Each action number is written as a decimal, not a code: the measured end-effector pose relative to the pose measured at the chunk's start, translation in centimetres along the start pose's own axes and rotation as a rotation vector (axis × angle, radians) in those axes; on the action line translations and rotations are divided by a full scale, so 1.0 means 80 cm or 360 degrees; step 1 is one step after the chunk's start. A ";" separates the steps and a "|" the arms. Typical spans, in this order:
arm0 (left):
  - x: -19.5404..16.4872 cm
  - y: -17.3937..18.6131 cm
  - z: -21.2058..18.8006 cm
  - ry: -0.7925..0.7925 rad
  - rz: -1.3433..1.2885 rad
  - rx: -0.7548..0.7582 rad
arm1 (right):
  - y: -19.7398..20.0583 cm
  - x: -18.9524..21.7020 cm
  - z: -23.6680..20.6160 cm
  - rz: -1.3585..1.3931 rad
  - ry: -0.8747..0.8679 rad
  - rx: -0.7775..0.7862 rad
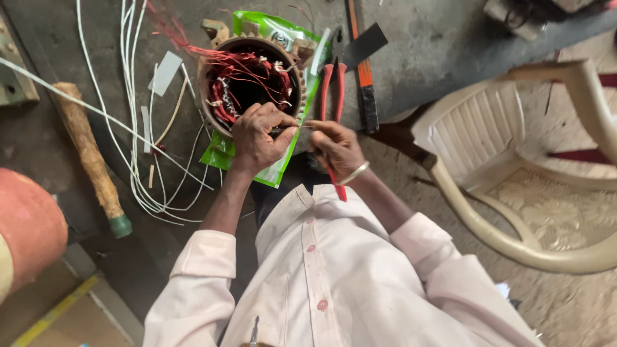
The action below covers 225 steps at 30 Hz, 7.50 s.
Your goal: The person works on an electric motor stator placed on a workbench, cutting lengths of white insulating material with scissors and fitting the pieces by hand between the copper coil windings inside the stator. They occasionally use red-handled pliers to help position the insulation and press the coils as they work around the stator.
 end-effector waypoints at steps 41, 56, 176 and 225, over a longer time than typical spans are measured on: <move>-0.048 -0.007 0.000 -0.0180 0.0239 0.0147 | 0.106 0.021 -0.022 -0.0653 -0.0105 -0.0494; -0.084 -0.015 -0.020 -0.0610 0.0645 0.0071 | 0.086 -0.026 -0.038 -0.0383 -0.0293 -0.0347; 0.023 0.005 0.085 0.0357 -0.1193 -0.0241 | -0.054 0.217 0.066 -0.1918 0.0890 -0.0240; -0.004 -0.010 0.082 0.0162 -0.0764 -0.0105 | -0.092 0.311 0.021 -0.2855 0.2357 0.0753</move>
Point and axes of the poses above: each hand's wrist, its own z-axis towards the middle knuckle, its own y-axis out of the back of the hand, x = y × z, the point moved 9 cm from there along z, towards the middle knuckle, and after that the axes turned 13 degrees about -z, right-handed, at the moved point
